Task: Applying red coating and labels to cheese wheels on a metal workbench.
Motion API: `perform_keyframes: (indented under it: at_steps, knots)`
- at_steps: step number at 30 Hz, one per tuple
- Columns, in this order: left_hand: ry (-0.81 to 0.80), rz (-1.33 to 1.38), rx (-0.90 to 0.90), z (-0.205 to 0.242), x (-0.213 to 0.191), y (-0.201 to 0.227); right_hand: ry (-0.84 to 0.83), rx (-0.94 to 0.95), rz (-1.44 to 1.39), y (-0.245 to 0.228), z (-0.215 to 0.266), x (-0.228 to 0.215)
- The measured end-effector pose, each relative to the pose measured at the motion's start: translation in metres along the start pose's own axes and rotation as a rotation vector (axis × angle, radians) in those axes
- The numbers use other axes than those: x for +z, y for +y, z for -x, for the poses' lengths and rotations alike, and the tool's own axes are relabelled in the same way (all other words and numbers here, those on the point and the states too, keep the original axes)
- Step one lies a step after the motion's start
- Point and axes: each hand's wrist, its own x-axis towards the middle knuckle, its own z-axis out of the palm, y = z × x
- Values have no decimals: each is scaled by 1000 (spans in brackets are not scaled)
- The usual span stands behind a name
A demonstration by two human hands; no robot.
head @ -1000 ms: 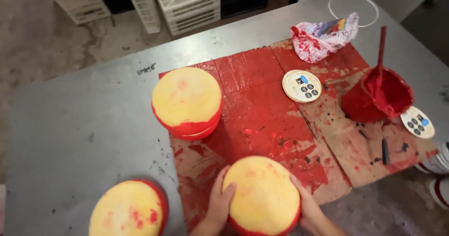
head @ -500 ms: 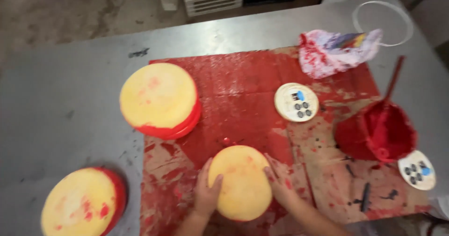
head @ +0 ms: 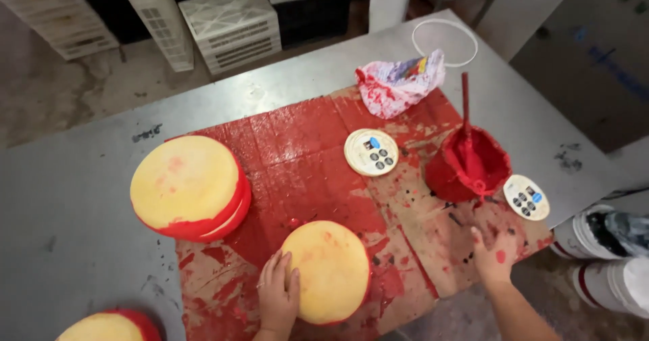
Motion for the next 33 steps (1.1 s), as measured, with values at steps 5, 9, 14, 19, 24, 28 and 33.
perform_keyframes:
  at_steps: [5,9,14,19,24,28,33]
  knots:
    - [-171,-436,409,32,40,-17,-380,363,-162,19,-15,24]
    - [-24,-706,363,48,67,0,-324,219,-175,49,-29,37]
    - [142,-747,425,37,52,19,-306,-51,-172,72,-48,8]
    - [137,-747,348,32,39,53,-530,37,-40,20,-101,-68]
    - [117,-798,158,37,44,81,-724,0,21,-47,-183,-112]
    - [201,-885,75,49,58,96,-972,-121,219,-101,-235,-107]
    - [243,-906,72,65,66,99,-1065,-392,543,-138,-261,-66]
